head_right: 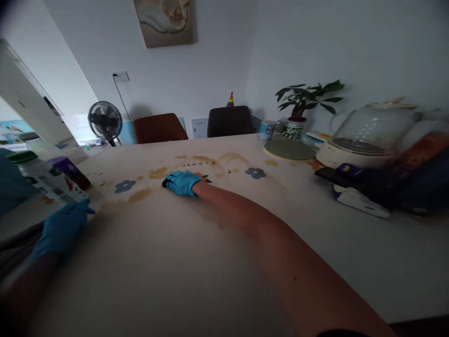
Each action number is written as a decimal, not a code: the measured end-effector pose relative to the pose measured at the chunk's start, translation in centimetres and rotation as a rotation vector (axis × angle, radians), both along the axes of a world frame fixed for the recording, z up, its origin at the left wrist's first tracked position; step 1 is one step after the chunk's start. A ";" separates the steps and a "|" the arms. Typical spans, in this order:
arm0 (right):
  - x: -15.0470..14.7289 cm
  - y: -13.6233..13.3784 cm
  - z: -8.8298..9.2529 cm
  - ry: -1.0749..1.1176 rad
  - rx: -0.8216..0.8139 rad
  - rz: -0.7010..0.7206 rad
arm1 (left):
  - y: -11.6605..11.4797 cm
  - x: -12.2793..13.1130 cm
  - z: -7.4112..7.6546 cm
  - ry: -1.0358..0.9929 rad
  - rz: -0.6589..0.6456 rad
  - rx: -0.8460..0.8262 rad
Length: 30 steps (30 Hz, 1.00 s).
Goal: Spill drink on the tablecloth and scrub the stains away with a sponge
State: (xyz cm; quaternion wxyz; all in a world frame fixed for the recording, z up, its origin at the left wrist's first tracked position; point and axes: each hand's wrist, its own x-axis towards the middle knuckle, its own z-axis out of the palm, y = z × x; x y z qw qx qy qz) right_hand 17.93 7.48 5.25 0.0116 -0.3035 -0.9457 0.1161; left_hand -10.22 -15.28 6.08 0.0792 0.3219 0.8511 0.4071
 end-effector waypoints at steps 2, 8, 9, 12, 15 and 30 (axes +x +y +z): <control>-2.1 1.1 0.1 0.005 0.000 -0.018 | 0.0 0.5 0.5 -0.099 0.039 0.005; -7.4 3.1 0.0 0.032 -0.002 -0.055 | 0.1 1.3 1.1 -0.117 0.065 0.016; -8.0 3.2 0.0 0.033 -0.006 -0.059 | 0.1 1.2 1.1 -0.115 0.058 0.035; -9.4 2.9 0.0 0.028 -0.022 -0.049 | 0.1 1.2 1.1 -0.104 0.051 0.056; -10.1 1.6 0.1 0.022 -0.035 0.008 | 0.1 1.4 1.3 -0.092 0.043 0.054; 0.0 -9.0 -0.7 0.073 -0.062 0.318 | -0.4 1.2 1.0 -0.120 0.026 0.051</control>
